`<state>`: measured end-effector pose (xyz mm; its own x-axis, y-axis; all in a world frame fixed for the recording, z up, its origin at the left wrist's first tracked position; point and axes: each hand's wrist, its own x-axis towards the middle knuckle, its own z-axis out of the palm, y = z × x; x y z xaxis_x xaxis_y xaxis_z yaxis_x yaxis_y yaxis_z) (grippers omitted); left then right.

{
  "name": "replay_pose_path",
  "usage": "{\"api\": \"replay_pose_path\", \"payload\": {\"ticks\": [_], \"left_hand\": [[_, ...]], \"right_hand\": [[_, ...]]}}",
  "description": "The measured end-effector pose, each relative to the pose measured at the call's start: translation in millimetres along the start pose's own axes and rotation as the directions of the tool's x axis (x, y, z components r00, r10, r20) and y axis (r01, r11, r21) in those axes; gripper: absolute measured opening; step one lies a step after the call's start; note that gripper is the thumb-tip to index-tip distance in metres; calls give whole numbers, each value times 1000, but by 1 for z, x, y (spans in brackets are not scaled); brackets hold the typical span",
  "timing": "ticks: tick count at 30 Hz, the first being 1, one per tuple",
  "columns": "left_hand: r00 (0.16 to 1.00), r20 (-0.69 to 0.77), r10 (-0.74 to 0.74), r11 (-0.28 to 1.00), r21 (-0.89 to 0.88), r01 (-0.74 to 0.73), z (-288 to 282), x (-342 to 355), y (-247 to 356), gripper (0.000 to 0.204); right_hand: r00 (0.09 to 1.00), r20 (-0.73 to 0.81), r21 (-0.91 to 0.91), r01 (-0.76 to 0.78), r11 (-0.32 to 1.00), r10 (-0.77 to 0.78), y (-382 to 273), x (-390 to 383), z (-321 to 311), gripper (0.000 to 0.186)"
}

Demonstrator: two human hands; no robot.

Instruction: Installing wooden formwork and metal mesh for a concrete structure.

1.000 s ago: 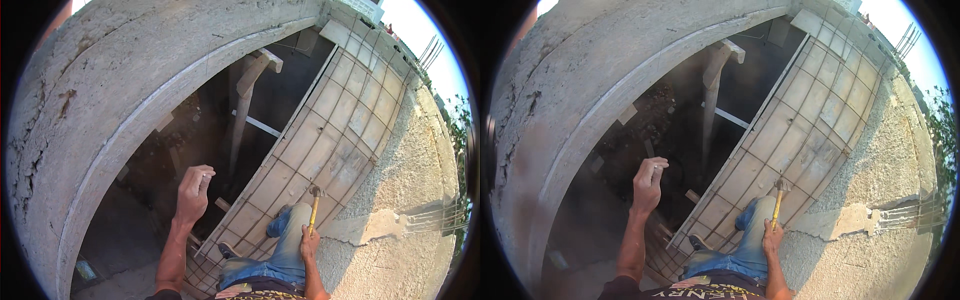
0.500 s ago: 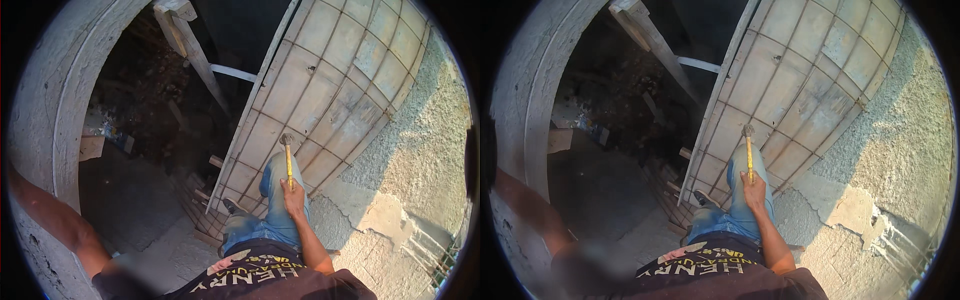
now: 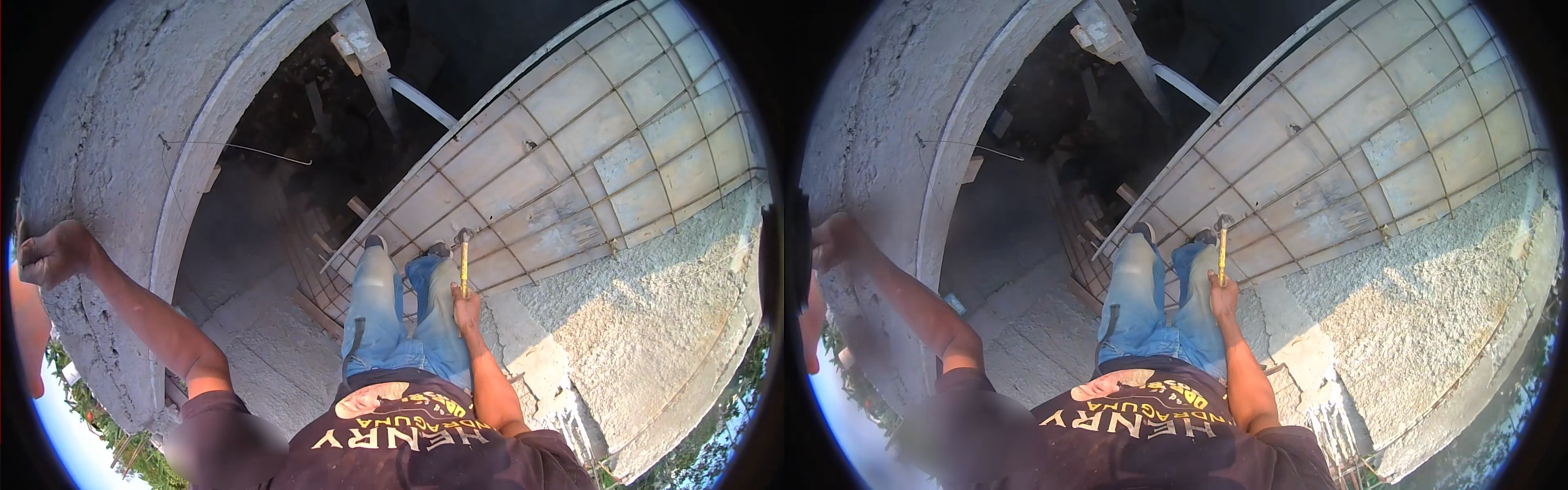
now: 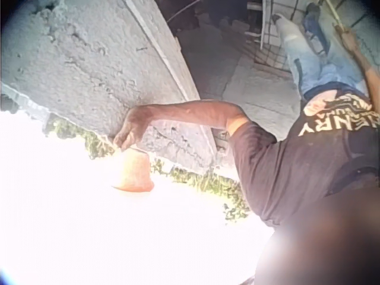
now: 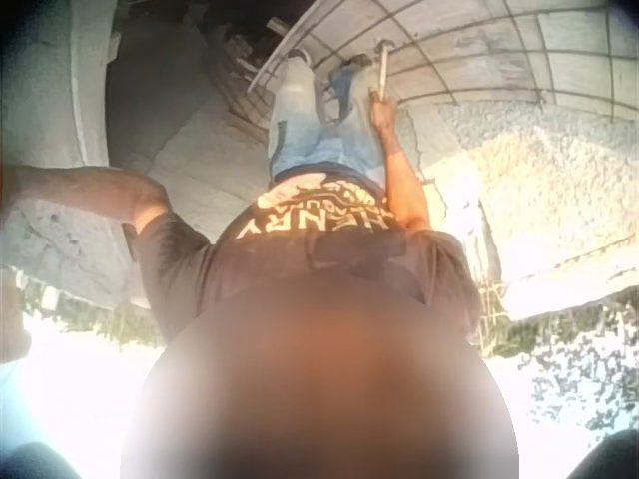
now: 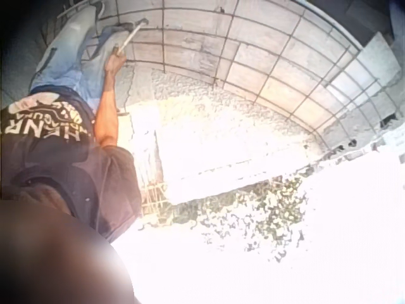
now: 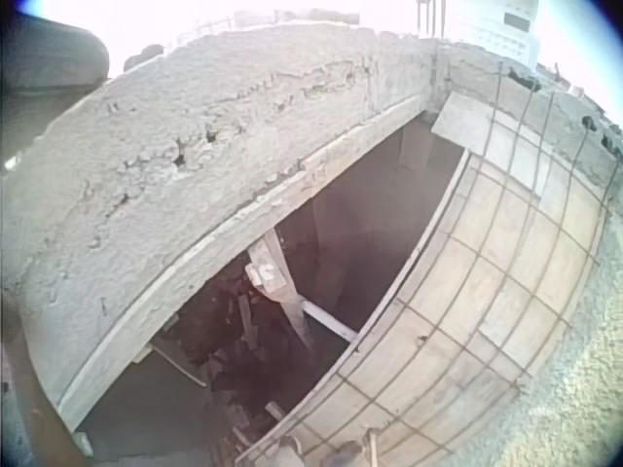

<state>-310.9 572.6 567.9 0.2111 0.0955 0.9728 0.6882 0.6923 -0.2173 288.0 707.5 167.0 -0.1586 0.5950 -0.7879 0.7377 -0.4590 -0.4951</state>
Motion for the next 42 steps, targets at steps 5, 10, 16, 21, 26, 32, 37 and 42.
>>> {"api": "replay_pose_path", "payload": {"ticks": [5, 10, 16, 21, 26, 32, 37, 42], "left_hand": [[985, 160, -65, 998, 2, 66, 4, 0, 48, 29], [956, 272, -106, 992, -42, 122, -5, 16, 61, 34], [915, 382, -129, 991, 11, 136, -27, 9, 61, 29], [896, 418, -150, 986, -7, 169, -29, 9, 62, 28], [896, 419, -145, 972, -107, 207, -26, 14, 69, 28], [872, 468, -142, 978, -72, 198, -28, 10, 71, 23], [883, 451, -130, 983, -58, 174, -27, 14, 61, 25], [893, 442, -88, 991, -55, 125, -26, 13, 61, 32]], "right_hand": [[990, -17, 63, -141, 988, 142, 50, 28, -58, 35], [938, -56, -75, -346, 935, 342, 35, 21, -106, 33], [818, 36, 74, -575, 814, 574, 68, 8, -113, 27], [816, 67, -83, -569, 818, 574, 45, 13, -121, 24], [873, -77, -107, -487, 867, 481, -4, 7, -126, 37], [946, -305, -347, -1, 938, -112, -133, -32, -129, 49], [877, -348, -417, 171, 893, -331, -210, -92, -121, 45], [872, -309, -579, 144, 802, -380, -235, -117, -117, 43]]}}
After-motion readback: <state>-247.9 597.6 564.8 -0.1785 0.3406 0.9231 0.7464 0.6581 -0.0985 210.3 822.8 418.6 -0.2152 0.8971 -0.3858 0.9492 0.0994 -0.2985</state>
